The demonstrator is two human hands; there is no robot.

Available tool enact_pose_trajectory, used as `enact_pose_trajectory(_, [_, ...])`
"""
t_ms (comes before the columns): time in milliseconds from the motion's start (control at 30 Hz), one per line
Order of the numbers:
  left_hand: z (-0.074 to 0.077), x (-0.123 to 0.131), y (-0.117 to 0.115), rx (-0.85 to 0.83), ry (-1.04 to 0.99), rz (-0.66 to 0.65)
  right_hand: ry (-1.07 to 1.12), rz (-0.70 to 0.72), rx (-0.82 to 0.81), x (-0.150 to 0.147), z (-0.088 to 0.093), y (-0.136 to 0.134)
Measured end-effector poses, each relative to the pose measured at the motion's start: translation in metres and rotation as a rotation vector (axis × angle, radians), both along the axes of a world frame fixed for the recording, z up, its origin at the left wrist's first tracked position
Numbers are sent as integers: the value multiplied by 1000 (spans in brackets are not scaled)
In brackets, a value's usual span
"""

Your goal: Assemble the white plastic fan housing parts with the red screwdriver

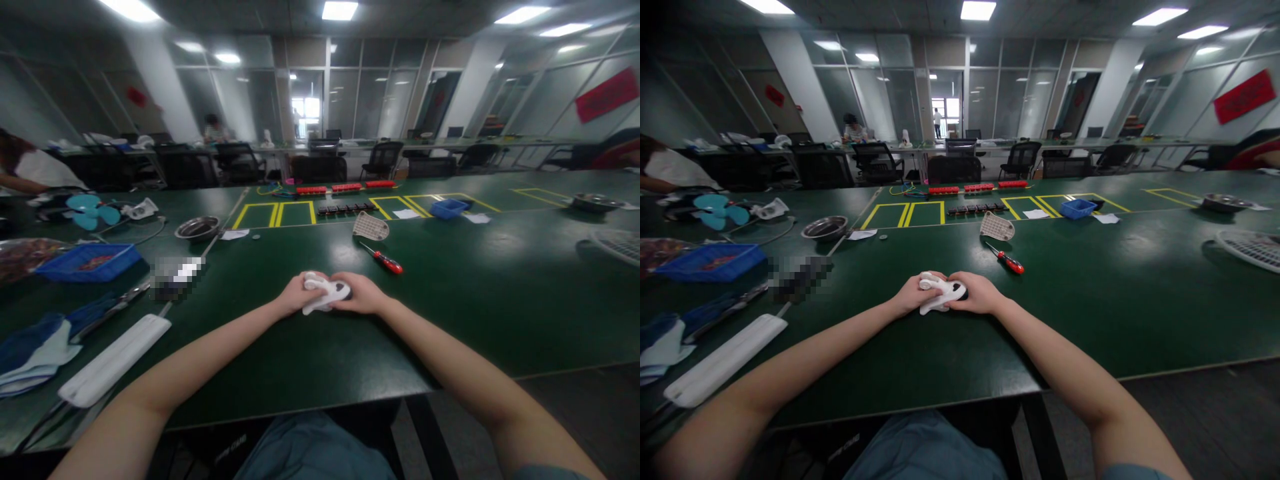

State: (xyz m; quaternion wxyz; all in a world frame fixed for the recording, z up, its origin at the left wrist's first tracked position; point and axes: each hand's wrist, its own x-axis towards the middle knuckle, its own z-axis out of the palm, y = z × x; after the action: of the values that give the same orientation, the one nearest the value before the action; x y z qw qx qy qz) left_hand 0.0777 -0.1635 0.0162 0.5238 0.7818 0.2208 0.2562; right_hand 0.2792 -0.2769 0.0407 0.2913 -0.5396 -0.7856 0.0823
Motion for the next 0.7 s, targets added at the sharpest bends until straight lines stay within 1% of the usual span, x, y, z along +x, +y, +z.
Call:
enact_pose_trajectory(67, [0, 1, -1, -10, 13, 16, 5, -6, -4, 0, 0, 0])
enact_pose_trajectory(167, [-1, 1, -2, 29, 17, 66, 12, -8, 0, -1, 1, -1])
enact_pose_trajectory(267, [-2, 2, -2, 53, 25, 80, 18, -8, -9, -2, 2, -1])
enact_pose_trajectory(467, [-5, 3, -3, 18, 27, 122, 33, -2, -27, -3, 3, -1])
enact_pose_trajectory(567, [-4, 3, -4, -9, 25, 117, 35, 1, -26, -3, 4, -1])
enact_pose_trajectory(700, [0, 2, -4, -46, 10, 57, 33, 4, -23, -3, 3, -2])
